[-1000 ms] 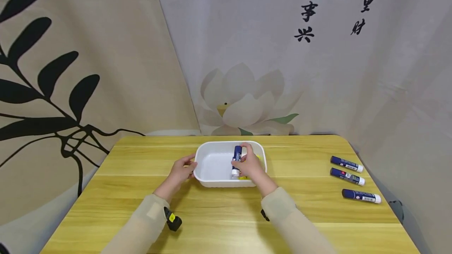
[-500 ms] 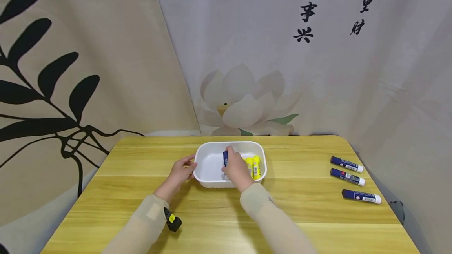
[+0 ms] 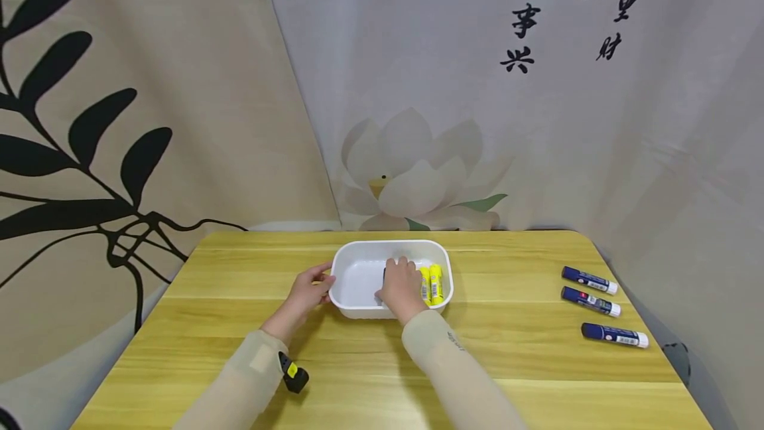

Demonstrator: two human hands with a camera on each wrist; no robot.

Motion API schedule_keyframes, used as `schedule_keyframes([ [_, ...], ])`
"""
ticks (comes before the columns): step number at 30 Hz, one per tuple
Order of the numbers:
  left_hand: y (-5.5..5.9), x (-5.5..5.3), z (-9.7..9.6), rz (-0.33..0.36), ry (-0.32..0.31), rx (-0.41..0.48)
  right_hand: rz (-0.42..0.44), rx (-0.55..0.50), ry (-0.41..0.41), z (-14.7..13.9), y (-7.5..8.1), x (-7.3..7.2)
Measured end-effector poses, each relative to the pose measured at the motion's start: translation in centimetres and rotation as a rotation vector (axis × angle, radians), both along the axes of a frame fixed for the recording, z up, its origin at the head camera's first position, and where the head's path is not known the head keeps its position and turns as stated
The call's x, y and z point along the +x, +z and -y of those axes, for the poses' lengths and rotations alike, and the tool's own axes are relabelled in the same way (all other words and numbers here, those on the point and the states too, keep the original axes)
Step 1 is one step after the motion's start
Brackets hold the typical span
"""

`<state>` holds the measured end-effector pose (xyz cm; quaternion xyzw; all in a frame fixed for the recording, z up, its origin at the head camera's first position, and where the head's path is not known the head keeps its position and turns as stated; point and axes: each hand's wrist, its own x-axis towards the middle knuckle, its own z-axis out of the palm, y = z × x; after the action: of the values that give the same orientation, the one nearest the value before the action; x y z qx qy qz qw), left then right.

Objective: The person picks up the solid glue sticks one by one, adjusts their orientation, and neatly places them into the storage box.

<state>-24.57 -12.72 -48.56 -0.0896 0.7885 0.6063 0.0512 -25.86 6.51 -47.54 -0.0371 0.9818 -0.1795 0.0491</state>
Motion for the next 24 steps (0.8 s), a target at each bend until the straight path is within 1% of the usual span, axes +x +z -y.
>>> schedule_keyframes([
  [3,-0.2,-0.1,0.1,0.014,0.006,0.005,0.008,0.016,0.009,-0.1,0.0,-0.1],
  [6,-0.4,-0.3,0.2,0.025,0.013,0.005,-0.013,0.004,0.013,-0.6,0.1,-0.2],
  [9,-0.5,-0.4,0.2,0.023,0.011,0.010,-0.057,-0.059,0.016,-1.5,0.7,-0.1],
  [11,-0.6,-0.4,0.1,0.019,0.011,0.014,-0.088,-0.113,0.035,-2.3,1.1,0.1],
  [13,-0.6,-0.4,0.1,0.014,0.012,0.022,-0.112,-0.180,0.064,-3.3,1.7,0.5],
  [16,-0.6,-0.4,0.0,0.005,0.011,0.025,-0.136,-0.248,0.122,-5.2,2.2,1.1],
  [21,-0.6,-0.4,0.0,0.011,0.012,0.026,-0.147,-0.305,0.195,-9.0,2.8,2.3],
  [24,-0.6,-0.4,0.0,0.016,0.016,0.023,-0.177,-0.344,0.222,-11.6,2.6,3.1],
])
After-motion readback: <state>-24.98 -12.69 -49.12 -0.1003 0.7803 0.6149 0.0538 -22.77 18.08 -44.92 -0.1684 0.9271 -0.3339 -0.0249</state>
